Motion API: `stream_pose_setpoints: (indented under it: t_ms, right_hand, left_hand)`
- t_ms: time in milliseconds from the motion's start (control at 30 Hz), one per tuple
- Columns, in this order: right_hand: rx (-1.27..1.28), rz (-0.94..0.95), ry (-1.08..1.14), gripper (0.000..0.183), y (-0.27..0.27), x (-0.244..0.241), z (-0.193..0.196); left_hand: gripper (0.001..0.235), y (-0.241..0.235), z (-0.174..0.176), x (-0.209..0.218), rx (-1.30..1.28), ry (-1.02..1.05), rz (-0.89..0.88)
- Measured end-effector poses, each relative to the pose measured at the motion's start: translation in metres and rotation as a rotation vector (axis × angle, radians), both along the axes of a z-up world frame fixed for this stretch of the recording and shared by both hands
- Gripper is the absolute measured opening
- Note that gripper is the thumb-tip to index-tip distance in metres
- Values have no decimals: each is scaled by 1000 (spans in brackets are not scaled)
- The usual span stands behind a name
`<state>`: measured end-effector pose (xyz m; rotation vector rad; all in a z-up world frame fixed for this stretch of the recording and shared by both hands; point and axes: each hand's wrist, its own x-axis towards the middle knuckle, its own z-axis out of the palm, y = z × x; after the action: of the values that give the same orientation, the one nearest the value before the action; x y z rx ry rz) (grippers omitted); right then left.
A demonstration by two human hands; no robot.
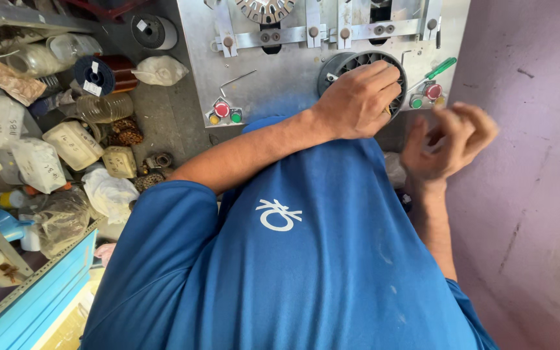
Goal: The person operates a winding machine to coil wire onto fan stators, threading wire through the components and using scissors to trim excess. They then manually arrange the copper coils on the stator cores.
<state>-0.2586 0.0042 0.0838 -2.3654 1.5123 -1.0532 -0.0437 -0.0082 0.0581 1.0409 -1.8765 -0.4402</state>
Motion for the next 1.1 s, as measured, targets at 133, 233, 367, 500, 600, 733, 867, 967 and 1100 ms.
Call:
stream_pose_setpoints:
  t_ms: [133,233,367,500,600,733,867,967,1100]
  right_hand:
    - [124,269,-36,29,14,27,-10]
    - [267,224,-32,27,8,30,-12]
    - [180,205,37,19,-8,23,-8]
    - [261,194,73,15,-19,13,0]
    - [469,205,65,10,-25,8,10]
    - [617,197,-69,8,-33,7,12]
    - [578,236,27,10,-38,3,8]
    - [630,328,23,12,-43,5,4]
    - [630,247,-78,9,-42,0,4]
  left_hand:
    - [15,0,-3,-3,78,11,8]
    - [15,0,-7,-6,80,8,4]
    - [15,0,-10,-6,67,-5,-5]
    - [17,-2,-12,-8,48,7,-6]
    - [14,-3,-13,-8,88,19,-17]
    - [15,-4,-13,-4,159,86,-32]
    - [13,-3,-10,-5,197,116,-45]
    - [14,-5,-8,0,173,121,-35]
    - [14,-3,-9,-3,231,117,-59]
